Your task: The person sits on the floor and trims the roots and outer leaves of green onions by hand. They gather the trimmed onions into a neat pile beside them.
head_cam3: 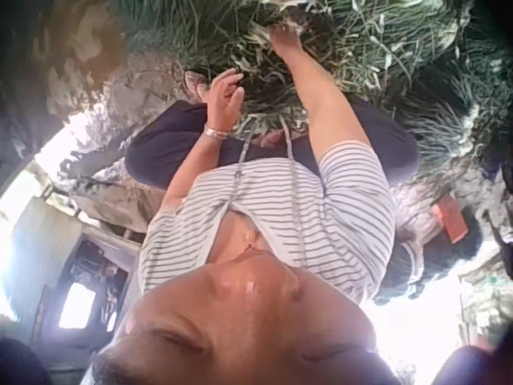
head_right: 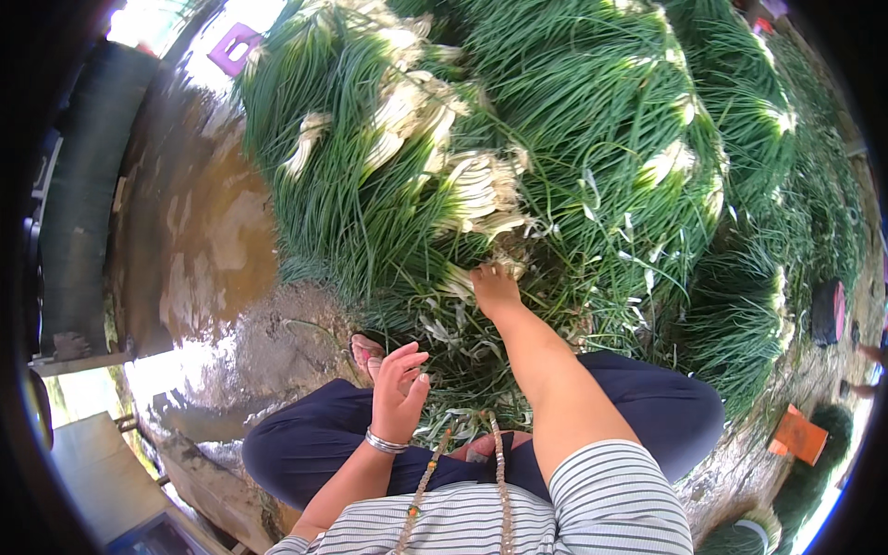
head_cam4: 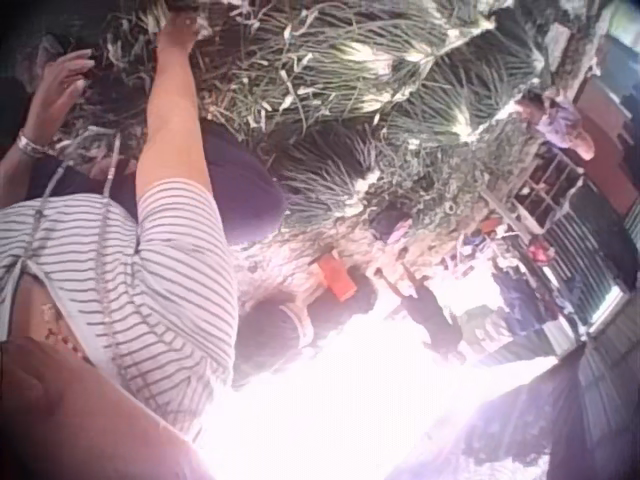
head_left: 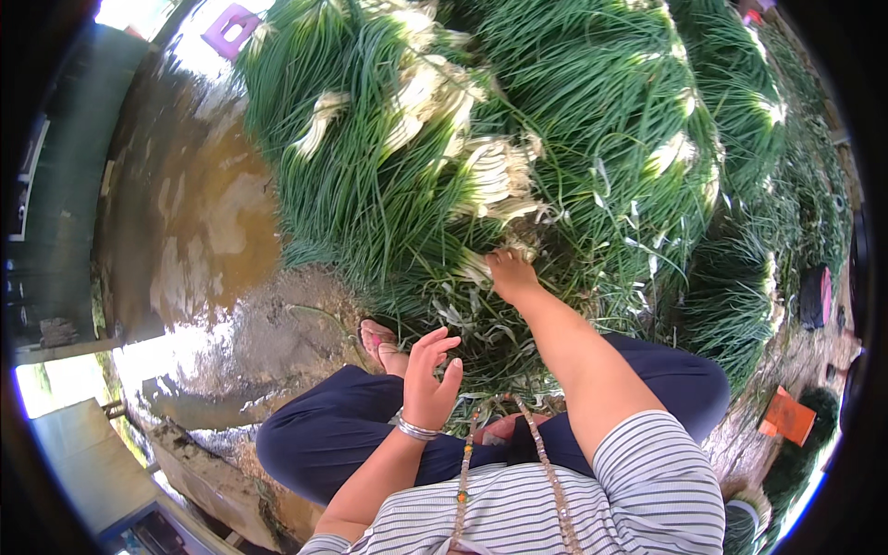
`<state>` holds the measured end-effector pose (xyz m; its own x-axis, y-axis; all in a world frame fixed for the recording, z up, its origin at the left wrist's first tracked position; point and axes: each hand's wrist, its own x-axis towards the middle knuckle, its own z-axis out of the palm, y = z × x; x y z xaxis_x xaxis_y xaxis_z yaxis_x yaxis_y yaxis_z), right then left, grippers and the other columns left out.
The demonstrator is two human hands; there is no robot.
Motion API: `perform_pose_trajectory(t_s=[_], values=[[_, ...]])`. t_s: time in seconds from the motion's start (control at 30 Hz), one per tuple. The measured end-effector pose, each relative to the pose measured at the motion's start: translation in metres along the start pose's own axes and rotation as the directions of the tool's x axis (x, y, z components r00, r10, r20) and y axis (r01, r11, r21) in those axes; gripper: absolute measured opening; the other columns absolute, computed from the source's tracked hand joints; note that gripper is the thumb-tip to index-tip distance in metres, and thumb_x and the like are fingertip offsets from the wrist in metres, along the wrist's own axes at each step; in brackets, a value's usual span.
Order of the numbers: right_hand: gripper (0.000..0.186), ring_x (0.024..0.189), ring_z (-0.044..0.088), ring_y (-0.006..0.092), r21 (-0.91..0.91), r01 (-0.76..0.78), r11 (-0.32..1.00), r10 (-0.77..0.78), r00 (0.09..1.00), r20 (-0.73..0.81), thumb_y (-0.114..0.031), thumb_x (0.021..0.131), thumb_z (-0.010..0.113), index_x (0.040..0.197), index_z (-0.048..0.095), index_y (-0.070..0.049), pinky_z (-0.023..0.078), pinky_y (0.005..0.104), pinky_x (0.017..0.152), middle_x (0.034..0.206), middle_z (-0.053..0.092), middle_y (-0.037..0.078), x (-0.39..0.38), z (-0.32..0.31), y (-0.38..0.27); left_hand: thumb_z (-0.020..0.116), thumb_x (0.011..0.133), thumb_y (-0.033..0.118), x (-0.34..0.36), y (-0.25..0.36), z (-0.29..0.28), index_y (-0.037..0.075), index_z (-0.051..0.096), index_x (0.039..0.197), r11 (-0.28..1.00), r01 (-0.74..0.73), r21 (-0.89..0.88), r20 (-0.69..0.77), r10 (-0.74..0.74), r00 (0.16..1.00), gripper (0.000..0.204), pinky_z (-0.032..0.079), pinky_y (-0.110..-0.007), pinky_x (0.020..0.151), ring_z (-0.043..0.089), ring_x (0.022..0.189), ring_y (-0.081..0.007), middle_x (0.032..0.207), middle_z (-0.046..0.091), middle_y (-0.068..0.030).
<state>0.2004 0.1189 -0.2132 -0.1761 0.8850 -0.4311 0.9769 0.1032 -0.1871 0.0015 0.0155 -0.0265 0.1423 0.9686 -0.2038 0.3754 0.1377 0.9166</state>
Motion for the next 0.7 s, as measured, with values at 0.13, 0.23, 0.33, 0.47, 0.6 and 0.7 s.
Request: perform_pose_trajectory(t_s=[0.13, 0.23, 0.33, 0.47, 0.6, 0.7], values=[[0.045, 0.114, 0.051, 0.0356, 0.112, -0.067, 0.991, 0.035, 0.962, 0.269, 0.000, 0.081, 0.061, 0.123, 0.047, -0.008, 0.052, 0.0479, 0.085, 0.130, 0.041, 0.015, 0.016, -0.027, 0.010, 0.056, 0.086, 0.000, 0.001, -0.011, 0.002, 0.004, 0.057, 0.116, 0.990, 0.056, -0.133, 0.039, -0.051, 0.998, 0.030, 0.046, -0.030, 0.089, 0.053, 0.109, -0.0185, 0.130, 0.046, -0.0114], [0.041, 0.103, 0.057, 0.0342, 0.198, 0.061, 0.978, -0.110, 0.962, 0.251, -0.002, 0.077, 0.064, 0.116, 0.051, -0.005, 0.049, 0.0456, 0.084, 0.127, 0.045, 0.014, 0.010, -0.035, 0.014, 0.056, 0.086, 0.001, -0.001, -0.010, 0.004, 0.004, 0.057, 0.116, 0.985, 0.074, -0.155, 0.070, -0.064, 0.996, 0.030, 0.047, -0.029, 0.088, 0.054, 0.109, -0.0181, 0.129, 0.046, -0.0108], [0.036, 0.103, 0.057, 0.0352, 0.232, 0.270, 0.934, -0.269, 0.962, -0.037, -0.018, 0.080, 0.061, 0.113, 0.053, -0.006, 0.048, 0.0438, 0.084, 0.108, 0.059, 0.014, -0.021, -0.028, 0.006, 0.057, 0.085, 0.000, -0.003, -0.004, 0.003, 0.005, 0.057, 0.116, 0.996, 0.010, -0.091, 0.064, -0.004, 0.998, 0.031, 0.047, -0.029, 0.086, 0.054, 0.108, -0.0183, 0.127, 0.047, -0.0110], [0.024, 0.064, 0.055, 0.0200, 0.851, -0.299, 0.432, 0.003, 0.944, 0.330, -0.026, 0.090, 0.050, 0.101, 0.052, -0.005, 0.044, 0.0320, 0.057, 0.083, 0.062, 0.010, -0.044, -0.026, -0.010, 0.058, 0.084, 0.002, -0.009, -0.010, 0.006, 0.005, 0.057, 0.114, 0.995, 0.021, -0.099, 0.055, -0.016, 0.998, 0.030, 0.048, -0.028, 0.085, 0.056, 0.104, -0.0174, 0.125, 0.049, -0.0101], [0.025, 0.051, 0.040, 0.0095, 0.923, -0.383, 0.044, -0.228, 0.895, 0.382, -0.031, 0.095, 0.046, 0.095, 0.050, -0.007, 0.032, 0.0237, 0.046, 0.071, 0.051, 0.001, -0.084, -0.080, -0.031, 0.054, 0.092, 0.019, -0.013, -0.034, 0.015, 0.005, 0.056, 0.113, 0.806, 0.411, -0.427, 0.197, -0.361, 0.912, 0.025, 0.049, -0.029, 0.083, 0.058, 0.101, -0.0169, 0.122, 0.052, -0.0074], [0.024, 0.053, 0.039, 0.0085, 0.968, -0.235, 0.090, -0.216, 0.944, 0.249, -0.030, 0.097, 0.046, 0.095, 0.050, -0.007, 0.034, 0.0228, 0.049, 0.072, 0.051, -0.001, -0.137, -0.133, -0.058, 0.048, 0.096, 0.039, -0.020, -0.019, 0.016, 0.007, 0.051, 0.122, 0.469, 0.592, -0.655, 0.372, -0.482, 0.793, 0.042, 0.048, -0.034, 0.083, 0.056, 0.104, -0.0179, 0.120, 0.054, -0.0064]])
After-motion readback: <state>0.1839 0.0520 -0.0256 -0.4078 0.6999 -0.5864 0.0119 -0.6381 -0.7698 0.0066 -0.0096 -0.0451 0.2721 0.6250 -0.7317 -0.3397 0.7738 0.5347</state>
